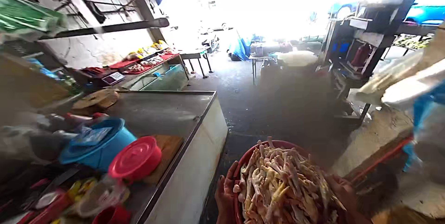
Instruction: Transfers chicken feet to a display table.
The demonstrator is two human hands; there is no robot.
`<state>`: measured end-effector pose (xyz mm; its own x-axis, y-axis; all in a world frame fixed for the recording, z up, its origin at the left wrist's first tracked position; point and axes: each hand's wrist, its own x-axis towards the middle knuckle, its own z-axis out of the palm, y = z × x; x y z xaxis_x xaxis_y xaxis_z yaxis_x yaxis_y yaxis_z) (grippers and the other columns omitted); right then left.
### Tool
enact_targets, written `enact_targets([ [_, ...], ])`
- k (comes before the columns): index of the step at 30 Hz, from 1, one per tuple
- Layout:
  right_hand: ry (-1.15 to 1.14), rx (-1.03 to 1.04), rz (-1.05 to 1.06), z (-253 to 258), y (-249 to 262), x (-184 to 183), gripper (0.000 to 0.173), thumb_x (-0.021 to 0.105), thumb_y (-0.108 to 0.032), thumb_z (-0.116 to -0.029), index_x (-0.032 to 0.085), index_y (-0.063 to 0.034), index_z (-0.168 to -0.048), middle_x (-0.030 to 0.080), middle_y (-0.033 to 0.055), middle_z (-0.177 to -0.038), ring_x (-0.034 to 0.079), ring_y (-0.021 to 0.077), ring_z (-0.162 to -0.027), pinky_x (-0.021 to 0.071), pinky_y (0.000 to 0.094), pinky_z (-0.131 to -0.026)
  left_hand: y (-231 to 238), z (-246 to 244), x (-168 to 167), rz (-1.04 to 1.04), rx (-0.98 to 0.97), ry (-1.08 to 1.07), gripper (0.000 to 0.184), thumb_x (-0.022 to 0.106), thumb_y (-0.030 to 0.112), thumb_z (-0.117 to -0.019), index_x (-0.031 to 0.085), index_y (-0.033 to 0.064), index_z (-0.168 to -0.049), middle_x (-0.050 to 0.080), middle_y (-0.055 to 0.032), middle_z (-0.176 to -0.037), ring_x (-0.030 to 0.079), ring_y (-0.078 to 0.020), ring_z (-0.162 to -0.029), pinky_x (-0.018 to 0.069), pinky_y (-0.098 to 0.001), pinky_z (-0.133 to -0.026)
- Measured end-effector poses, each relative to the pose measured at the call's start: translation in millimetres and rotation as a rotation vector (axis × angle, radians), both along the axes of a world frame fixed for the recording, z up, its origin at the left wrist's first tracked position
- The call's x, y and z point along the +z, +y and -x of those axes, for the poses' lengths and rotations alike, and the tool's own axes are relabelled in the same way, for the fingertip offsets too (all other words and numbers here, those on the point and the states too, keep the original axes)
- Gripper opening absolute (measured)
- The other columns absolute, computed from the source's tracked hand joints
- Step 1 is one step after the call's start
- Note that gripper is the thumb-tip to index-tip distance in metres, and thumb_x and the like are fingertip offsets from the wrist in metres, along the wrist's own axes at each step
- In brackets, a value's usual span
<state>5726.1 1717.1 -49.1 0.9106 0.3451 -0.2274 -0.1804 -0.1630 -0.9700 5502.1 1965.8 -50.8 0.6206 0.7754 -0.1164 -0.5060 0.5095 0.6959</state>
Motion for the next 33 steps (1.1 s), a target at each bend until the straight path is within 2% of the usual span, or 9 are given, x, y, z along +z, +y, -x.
enact_targets([
  [4,-0.004,-0.043,0.009,-99.7,98.6,15.9,0.036,0.059,-0.016,-0.1034,0.055,-0.0091,-0.068,0.055,-0.0028,-0.057,0.051,0.0049,-0.05,0.0469,0.0252,-0.052,106.4,-108.6,5.4,-0.001,-0.007,-0.014,0.073,0.002,0.041,-0.1047,0.052,0.0005,-0.138,0.07,-0.0122,-0.127,0.069,-0.0185,-0.112,0.0575,-0.0339,-0.092],
  [8,-0.026,-0.015,0.017,-208.8,210.2,11.6,0.036,0.061,-0.02,-0.1028,0.057,-0.0073,-0.069,0.055,0.0001,-0.059,0.051,0.0079,-0.052,0.0463,0.0285,-0.052,215.5,-209.0,1.3,-0.053,-0.004,-0.024,0.073,0.004,0.043,-0.1046,0.052,0.0016,-0.14,0.069,-0.0124,-0.13,0.069,-0.0191,-0.113,0.0585,-0.0342,-0.091],
  [11,-0.031,0.061,-0.02,-290.9,299.1,0.3,0.034,0.062,-0.02,-0.1026,0.058,-0.0078,-0.071,0.056,-0.0012,-0.059,0.051,0.0061,-0.052,0.0468,0.0253,-0.052,288.8,-274.6,-7.2,-0.092,0.053,0.008,0.073,0.003,0.043,-0.1036,0.051,0.002,-0.141,0.068,-0.0121,-0.131,0.069,-0.0187,-0.113,0.0583,-0.0343,-0.091],
  [15,-0.022,0.198,-0.037,-393.0,426.3,0.4,0.033,0.063,-0.02,-0.1017,0.059,-0.0067,-0.072,0.056,-0.0005,-0.06,0.051,0.0071,-0.054,0.0466,0.0266,-0.055,385.5,-343.9,-4.3,-0.158,0.15,0.031,0.072,0.004,0.043,-0.1039,0.051,0.0052,-0.142,0.068,-0.0074,-0.132,0.07,-0.0149,-0.109,0.0592,-0.031,-0.087],
  [17,0.004,0.262,0.002,-432.2,486.6,9.0,0.034,0.064,-0.021,-0.102,0.059,-0.0068,-0.072,0.055,-0.0005,-0.061,0.051,0.0075,-0.054,0.0463,0.0273,-0.055,432.1,-370.6,-2.9,-0.146,0.186,0.03,0.072,0.002,0.045,-0.1044,0.049,0.0054,-0.144,0.068,-0.0072,-0.132,0.07,-0.0155,-0.11,0.0589,-0.0322,-0.089],
  [21,0.023,0.325,0.015,-508.4,610.7,-3.5,0.035,0.066,-0.022,-0.1003,0.058,-0.0067,-0.07,0.054,0.0005,-0.059,0.051,0.0088,-0.052,0.0456,0.0293,-0.053,541.0,-431.0,-18.5,-0.113,0.235,0.027,0.075,0.003,0.05,-0.1031,0.048,0.0063,-0.144,0.068,-0.0083,-0.132,0.071,-0.0159,-0.109,0.0603,-0.0317,-0.085],
  [24,0.024,0.323,0.041,-554.5,696.9,-15.4,0.032,0.066,-0.02,-0.0998,0.058,-0.0058,-0.072,0.055,0.0011,-0.059,0.051,0.0094,-0.053,0.0468,0.0295,-0.053,622.6,-480.5,-31.6,-0.126,0.269,0.087,0.074,0.003,0.047,-0.1039,0.046,0.0043,-0.146,0.065,-0.0106,-0.136,0.067,-0.018,-0.116,0.057,-0.0355,-0.094],
  [29,0.01,0.285,0.067,-626.2,837.1,-8.2,0.029,0.063,-0.019,-0.1016,0.06,-0.006,-0.076,0.059,-0.0002,-0.062,0.055,0.0076,-0.055,0.0508,0.0289,-0.055,778.9,-563.4,-30.4,-0.173,0.238,0.115,0.076,0.001,0.044,-0.1032,0.046,0.0001,-0.146,0.064,-0.0153,-0.135,0.067,-0.0195,-0.116,0.0557,-0.0368,-0.096],
  [33,0.039,0.24,0.048,-683.1,944.1,-12.8,0.03,0.061,-0.017,-0.1028,0.058,-0.0075,-0.074,0.058,-0.0015,-0.059,0.054,0.0065,-0.052,0.0503,0.0267,-0.052,888.9,-627.8,-31.0,-0.047,0.24,0.064,0.075,0.001,0.043,-0.105,0.049,-0.0008,-0.142,0.067,-0.0147,-0.131,0.068,-0.0196,-0.113,0.0569,-0.0354,-0.094],
])
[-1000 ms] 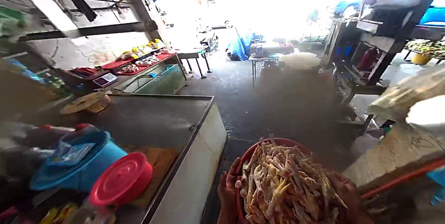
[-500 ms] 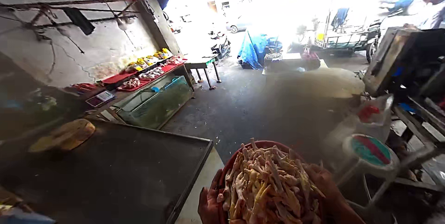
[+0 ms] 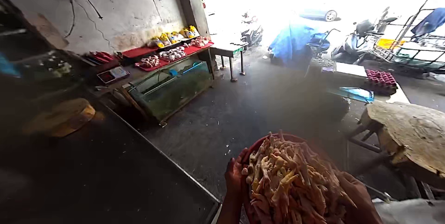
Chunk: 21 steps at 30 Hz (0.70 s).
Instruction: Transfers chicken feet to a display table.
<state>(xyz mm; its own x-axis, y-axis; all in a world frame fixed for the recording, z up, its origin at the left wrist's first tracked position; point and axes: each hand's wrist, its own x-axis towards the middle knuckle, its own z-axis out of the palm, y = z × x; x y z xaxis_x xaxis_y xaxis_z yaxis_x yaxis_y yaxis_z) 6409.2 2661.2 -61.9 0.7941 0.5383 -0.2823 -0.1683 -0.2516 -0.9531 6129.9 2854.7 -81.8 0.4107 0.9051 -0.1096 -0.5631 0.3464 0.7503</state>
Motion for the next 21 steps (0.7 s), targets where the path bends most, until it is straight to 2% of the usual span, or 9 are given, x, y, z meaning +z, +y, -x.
enact_targets([
  [3,-0.013,0.019,0.011,-52.2,94.9,-13.5,0.032,0.058,-0.017,-0.1044,0.057,-0.0087,-0.073,0.058,-0.0025,-0.059,0.054,0.005,-0.051,0.0497,0.025,-0.052,90.8,-51.6,-17.7,0.03,0.006,-0.01,0.076,-0.001,0.042,-0.1044,0.046,-0.0018,-0.144,0.064,-0.016,-0.133,0.066,-0.0197,-0.115,0.0553,-0.0351,-0.095],
  [9,-0.023,0.088,-0.034,-170.1,302.6,-78.4,0.032,0.062,-0.016,-0.1018,0.055,-0.0085,-0.072,0.056,-0.0024,-0.056,0.052,0.0054,-0.049,0.0485,0.025,-0.05,286.3,-162.0,-78.0,0.005,0.061,-0.018,0.077,-0.002,0.044,-0.1034,0.046,-0.001,-0.144,0.065,-0.0166,-0.132,0.067,-0.0201,-0.114,0.0557,-0.036,-0.094],
  [12,-0.013,0.14,0.006,-223.3,408.9,-88.0,0.03,0.061,-0.016,-0.1022,0.056,-0.0082,-0.073,0.056,-0.0028,-0.058,0.053,0.0056,-0.051,0.0497,0.0262,-0.052,378.9,-204.4,-80.0,-0.009,0.082,-0.009,0.076,-0.001,0.043,-0.1035,0.043,-0.0009,-0.146,0.062,-0.0164,-0.136,0.064,-0.0204,-0.118,0.0541,-0.0368,-0.097],
  [17,0.061,0.216,0.013,-287.5,580.5,-90.4,0.028,0.056,-0.014,-0.1049,0.054,-0.0099,-0.077,0.059,-0.0049,-0.059,0.057,0.0041,-0.051,0.0541,0.0257,-0.054,532.2,-258.9,-83.9,0.049,0.157,0.012,0.075,-0.002,0.041,-0.1039,0.043,-0.002,-0.146,0.063,-0.0177,-0.133,0.065,-0.0202,-0.116,0.0544,-0.0364,-0.095],
  [21,0.05,0.214,0.005,-336.4,722.5,-110.5,0.029,0.054,-0.013,-0.1056,0.053,-0.0121,-0.077,0.058,-0.0077,-0.058,0.057,0.0023,-0.051,0.0541,0.0235,-0.053,673.4,-310.8,-113.1,0.033,0.146,-0.003,0.073,0.002,0.041,-0.1034,0.042,-0.0019,-0.147,0.063,-0.0166,-0.134,0.065,-0.0191,-0.117,0.0542,-0.0353,-0.096],
])
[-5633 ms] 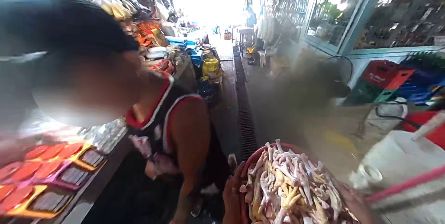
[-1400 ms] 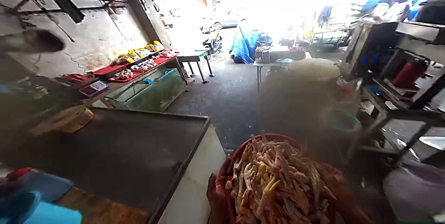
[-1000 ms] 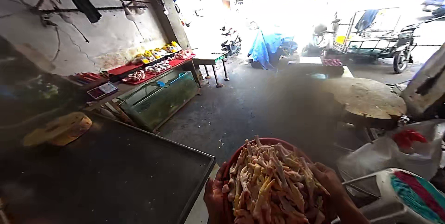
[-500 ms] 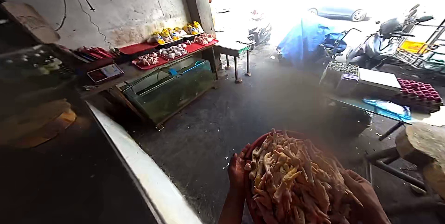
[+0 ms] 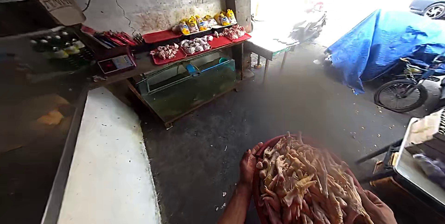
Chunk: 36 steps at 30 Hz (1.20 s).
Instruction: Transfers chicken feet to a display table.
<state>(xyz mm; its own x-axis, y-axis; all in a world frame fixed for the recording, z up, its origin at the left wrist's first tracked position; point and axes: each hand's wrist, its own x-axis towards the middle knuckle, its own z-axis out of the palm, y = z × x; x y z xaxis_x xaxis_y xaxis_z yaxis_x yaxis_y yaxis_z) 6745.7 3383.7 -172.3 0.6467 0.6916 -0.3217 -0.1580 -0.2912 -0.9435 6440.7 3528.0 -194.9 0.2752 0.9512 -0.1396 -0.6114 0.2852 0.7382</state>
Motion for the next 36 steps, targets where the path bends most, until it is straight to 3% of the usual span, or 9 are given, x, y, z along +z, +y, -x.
enact_targets([
  [4,-0.003,-0.024,-0.03,-45.1,137.5,-2.6,0.027,0.052,-0.015,-0.1064,0.056,-0.0132,-0.08,0.062,-0.0087,-0.061,0.06,0.0015,-0.055,0.0562,0.0231,-0.057,161.6,-53.1,-11.7,-0.066,-0.066,0.039,0.075,0.001,0.039,-0.1033,0.042,-0.0058,-0.147,0.059,-0.02,-0.14,0.062,-0.0194,-0.121,0.0522,-0.0344,-0.1],
  [8,0.017,-0.117,-0.033,-93.3,268.4,9.7,0.03,0.05,-0.014,-0.1078,0.053,-0.0115,-0.078,0.06,-0.0063,-0.058,0.058,0.0027,-0.05,0.0541,0.0233,-0.052,305.5,-112.3,6.7,-0.048,-0.107,0.067,0.074,-0.001,0.037,-0.1045,0.043,-0.0058,-0.146,0.059,-0.0208,-0.138,0.063,-0.02,-0.119,0.0526,-0.0341,-0.097],
  [11,0.013,-0.131,-0.036,-135.6,376.2,5.7,0.03,0.052,-0.015,-0.1077,0.053,-0.0109,-0.078,0.058,-0.0056,-0.057,0.056,0.0033,-0.049,0.0535,0.0236,-0.05,412.1,-153.8,0.4,-0.047,-0.114,0.046,0.075,-0.002,0.038,-0.1046,0.043,-0.005,-0.147,0.058,-0.0207,-0.14,0.061,-0.0204,-0.121,0.0515,-0.0343,-0.099],
  [17,-0.046,-0.053,-0.031,-226.3,610.3,-27.3,0.03,0.055,-0.014,-0.1051,0.054,-0.0082,-0.076,0.057,-0.0023,-0.058,0.054,0.0059,-0.049,0.0513,0.026,-0.049,627.8,-233.5,-30.1,-0.049,-0.057,0.046,0.079,-0.005,0.041,-0.1035,0.041,-0.0051,-0.148,0.058,-0.0224,-0.14,0.061,-0.0229,-0.122,0.0511,-0.0373,-0.1],
  [24,0.015,0.044,-0.035,-307.5,884.4,-23.4,0.03,0.06,-0.016,-0.1035,0.054,-0.0056,-0.076,0.057,0.0009,-0.057,0.054,0.0087,-0.047,0.0505,0.0282,-0.046,863.6,-295.0,-21.7,0.016,0.051,0.026,0.079,-0.006,0.043,-0.1039,0.039,-0.0033,-0.15,0.058,-0.0216,-0.14,0.062,-0.0222,-0.12,0.0521,-0.0359,-0.097],
  [31,-0.06,0.078,-0.013,-352.9,1134.3,-45.2,0.032,0.061,-0.011,-0.1009,0.052,-0.0075,-0.07,0.053,-0.0003,-0.053,0.05,0.0077,-0.044,0.0463,0.026,-0.044,1107.3,-341.0,-74.4,0.014,0.054,-0.001,0.081,-0.007,0.044,-0.1024,0.038,-0.0027,-0.151,0.056,-0.0217,-0.142,0.061,-0.0219,-0.122,0.0514,-0.0358,-0.098],
  [36,-0.153,0.101,0.023,-382.8,1300.3,-39.3,0.027,0.061,-0.011,-0.1007,0.055,-0.0077,-0.074,0.054,-0.0018,-0.055,0.052,0.0065,-0.046,0.0474,0.0256,-0.044,1274.3,-373.6,-97.2,-0.041,0.039,0.067,0.08,-0.007,0.041,-0.1032,0.039,-0.0025,-0.152,0.053,-0.0212,-0.146,0.058,-0.0217,-0.126,0.0493,-0.0364,-0.103],
])
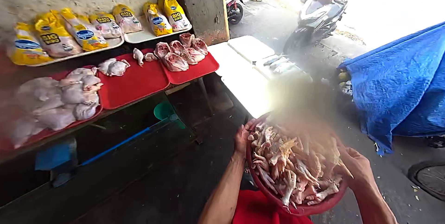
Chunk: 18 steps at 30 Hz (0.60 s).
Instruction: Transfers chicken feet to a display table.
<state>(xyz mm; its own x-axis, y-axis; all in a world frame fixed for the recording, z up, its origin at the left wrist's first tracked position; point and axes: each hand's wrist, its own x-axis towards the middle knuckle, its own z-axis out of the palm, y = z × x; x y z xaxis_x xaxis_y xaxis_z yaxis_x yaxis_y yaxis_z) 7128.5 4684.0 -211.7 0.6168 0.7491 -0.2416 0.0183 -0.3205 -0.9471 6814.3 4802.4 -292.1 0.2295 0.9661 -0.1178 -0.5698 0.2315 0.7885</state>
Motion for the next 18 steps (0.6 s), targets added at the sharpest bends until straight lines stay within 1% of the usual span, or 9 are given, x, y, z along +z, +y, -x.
enact_targets([
  [2,-0.011,0.015,-0.003,-10.0,58.1,7.9,0.027,0.062,-0.01,-0.0996,0.054,-0.0081,-0.073,0.054,-0.0023,-0.054,0.051,0.0061,-0.045,0.0477,0.0253,-0.044,49.8,-10.9,-4.0,0.022,0.019,0.002,0.077,-0.005,0.039,-0.1046,0.038,-0.0024,-0.153,0.051,-0.0213,-0.149,0.056,-0.022,-0.13,0.0472,-0.0363,-0.105],
  [3,-0.02,0.029,-0.008,-16.1,88.1,12.7,0.027,0.062,-0.009,-0.0991,0.054,-0.0086,-0.073,0.054,-0.0026,-0.054,0.051,0.0058,-0.044,0.0471,0.0248,-0.043,74.5,-17.3,-5.6,0.023,0.043,0.012,0.075,-0.004,0.038,-0.1051,0.039,-0.0027,-0.152,0.051,-0.0211,-0.148,0.056,-0.0214,-0.128,0.0474,-0.0355,-0.104],
  [4,-0.033,0.051,-0.014,-23.1,118.4,15.9,0.027,0.063,-0.009,-0.0983,0.054,-0.0093,-0.073,0.053,-0.0033,-0.053,0.05,0.0053,-0.044,0.0461,0.0241,-0.043,99.6,-23.5,-7.0,0.024,0.065,0.022,0.074,-0.003,0.037,-0.1052,0.04,-0.0021,-0.152,0.052,-0.0204,-0.147,0.058,-0.0203,-0.126,0.0484,-0.0344,-0.103],
  [6,-0.055,0.095,-0.033,-36.5,180.5,15.2,0.027,0.064,-0.008,-0.096,0.053,-0.0098,-0.071,0.052,-0.0038,-0.052,0.048,0.0052,-0.043,0.0444,0.0237,-0.042,150.0,-34.8,-10.0,0.032,0.108,0.017,0.071,-0.001,0.035,-0.1054,0.04,-0.0005,-0.151,0.055,-0.0192,-0.145,0.062,-0.0174,-0.118,0.0517,-0.0318,-0.095],
  [8,-0.064,0.149,-0.052,-48.4,240.1,8.3,0.027,0.065,-0.006,-0.0936,0.052,-0.0108,-0.071,0.051,-0.0044,-0.052,0.048,0.005,-0.041,0.044,0.0235,-0.04,196.8,-45.2,-22.4,0.035,0.15,0.028,0.071,-0.001,0.035,-0.1054,0.04,0.0001,-0.151,0.056,-0.0193,-0.143,0.063,-0.0172,-0.115,0.0522,-0.0325,-0.094],
  [10,-0.071,0.207,-0.067,-56.6,296.8,-1.3,0.027,0.066,-0.006,-0.091,0.051,-0.0127,-0.07,0.05,-0.0056,-0.051,0.047,0.004,-0.041,0.0441,0.0228,-0.04,238.5,-52.6,-42.4,0.037,0.181,0.045,0.073,-0.003,0.036,-0.1049,0.041,0.0012,-0.152,0.055,-0.0204,-0.144,0.061,-0.02,-0.119,0.0512,-0.0357,-0.097],
  [13,-0.122,0.292,-0.057,-68.5,374.9,-8.4,0.024,0.07,-0.007,-0.0865,0.053,-0.0128,-0.07,0.05,-0.006,-0.053,0.048,0.004,-0.042,0.0446,0.0233,-0.042,290.5,-66.5,-70.8,0.071,0.266,0.01,0.074,-0.003,0.038,-0.1049,0.041,0.0016,-0.152,0.057,-0.0191,-0.142,0.062,-0.0195,-0.117,0.0521,-0.0354,-0.095],
  [16,-0.147,0.394,-0.041,-73.5,440.0,-3.1,0.023,0.07,-0.005,-0.0802,0.052,-0.0137,-0.069,0.049,-0.0062,-0.052,0.048,0.0045,-0.043,0.0446,0.0237,-0.043,328.6,-76.4,-99.1,0.077,0.329,-0.079,0.077,-0.003,0.04,-0.1025,0.04,-0.0017,-0.151,0.054,-0.02,-0.145,0.058,-0.0214,-0.126,0.0488,-0.0385,-0.103],
  [18,-0.164,0.459,-0.025,-73.2,475.9,-0.4,0.022,0.071,-0.004,-0.0756,0.053,-0.0142,-0.069,0.049,-0.0062,-0.053,0.047,0.0045,-0.043,0.0433,0.0236,-0.042,346.2,-80.4,-108.1,0.102,0.363,-0.069,0.079,-0.004,0.04,-0.1028,0.043,-0.0028,-0.148,0.053,-0.0197,-0.146,0.055,-0.0233,-0.13,0.0465,-0.0411,-0.106],
])
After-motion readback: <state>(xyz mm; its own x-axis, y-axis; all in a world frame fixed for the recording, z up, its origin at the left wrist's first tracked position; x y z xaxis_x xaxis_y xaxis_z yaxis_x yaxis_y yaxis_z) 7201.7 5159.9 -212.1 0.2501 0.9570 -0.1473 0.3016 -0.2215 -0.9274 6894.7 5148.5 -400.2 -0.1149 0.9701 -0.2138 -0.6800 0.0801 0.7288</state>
